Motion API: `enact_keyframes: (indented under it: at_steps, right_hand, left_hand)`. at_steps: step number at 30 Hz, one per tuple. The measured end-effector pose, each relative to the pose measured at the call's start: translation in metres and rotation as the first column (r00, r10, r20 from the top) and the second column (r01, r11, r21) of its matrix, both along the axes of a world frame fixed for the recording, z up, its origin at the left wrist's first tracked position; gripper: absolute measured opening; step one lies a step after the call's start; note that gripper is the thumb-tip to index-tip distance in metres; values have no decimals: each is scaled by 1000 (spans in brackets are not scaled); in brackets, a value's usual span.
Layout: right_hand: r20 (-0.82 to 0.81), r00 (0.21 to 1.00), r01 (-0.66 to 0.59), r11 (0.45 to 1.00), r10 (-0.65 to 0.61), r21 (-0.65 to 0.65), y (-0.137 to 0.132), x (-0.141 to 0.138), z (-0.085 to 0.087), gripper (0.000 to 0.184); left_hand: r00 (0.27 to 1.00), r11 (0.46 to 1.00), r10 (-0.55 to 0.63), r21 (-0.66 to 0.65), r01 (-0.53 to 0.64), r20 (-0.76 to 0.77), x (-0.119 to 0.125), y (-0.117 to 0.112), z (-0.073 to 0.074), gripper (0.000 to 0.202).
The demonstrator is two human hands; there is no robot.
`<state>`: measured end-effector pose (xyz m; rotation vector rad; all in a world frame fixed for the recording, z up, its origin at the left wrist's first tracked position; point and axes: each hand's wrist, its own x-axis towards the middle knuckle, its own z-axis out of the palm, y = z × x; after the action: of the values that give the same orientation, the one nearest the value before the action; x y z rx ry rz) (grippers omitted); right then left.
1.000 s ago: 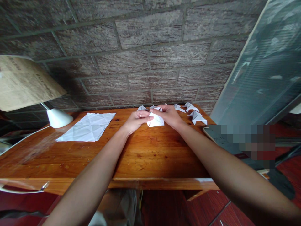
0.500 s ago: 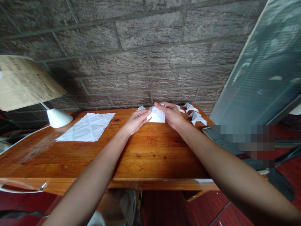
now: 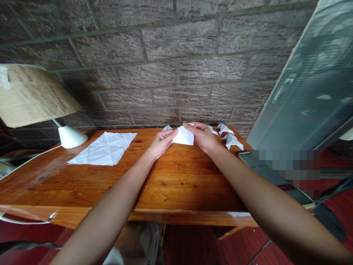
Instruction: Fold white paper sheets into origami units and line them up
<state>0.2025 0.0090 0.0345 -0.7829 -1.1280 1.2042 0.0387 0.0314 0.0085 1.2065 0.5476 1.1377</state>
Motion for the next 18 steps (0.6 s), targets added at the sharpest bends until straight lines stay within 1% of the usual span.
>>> enact_keyframes:
  at_steps: [2, 5, 9, 10, 14, 18]
  right_hand:
    - [-24, 1000, -20, 1000, 20, 8, -2, -2, 2, 36]
    - [-48, 998, -33, 999, 33, -3, -3, -3, 3, 37]
    - [-59, 998, 16, 1000, -16, 0, 0, -1, 1, 36]
    - [-44, 998, 44, 999, -43, 16, 0, 0, 0, 35]
    - [61, 986, 151, 983, -158, 104, 1, 0, -2, 37]
    - [108, 981, 148, 982, -161, 119, 0, -2, -4, 39]
  left_hand:
    - [997, 999, -47, 0, 47, 55, 2, -4, 3, 35]
    - [992, 997, -47, -47, 53, 119, 4, -5, 6, 35]
    - [991, 990, -61, -118, 75, 122, 3, -1, 7, 46]
    - [992, 990, -71, -111, 82, 100, 2, -1, 6, 46]
    - [996, 996, -85, -14, 85, -18, 2, -2, 2, 37]
    - [998, 998, -61, 16, 61, -30, 5, -4, -1, 34]
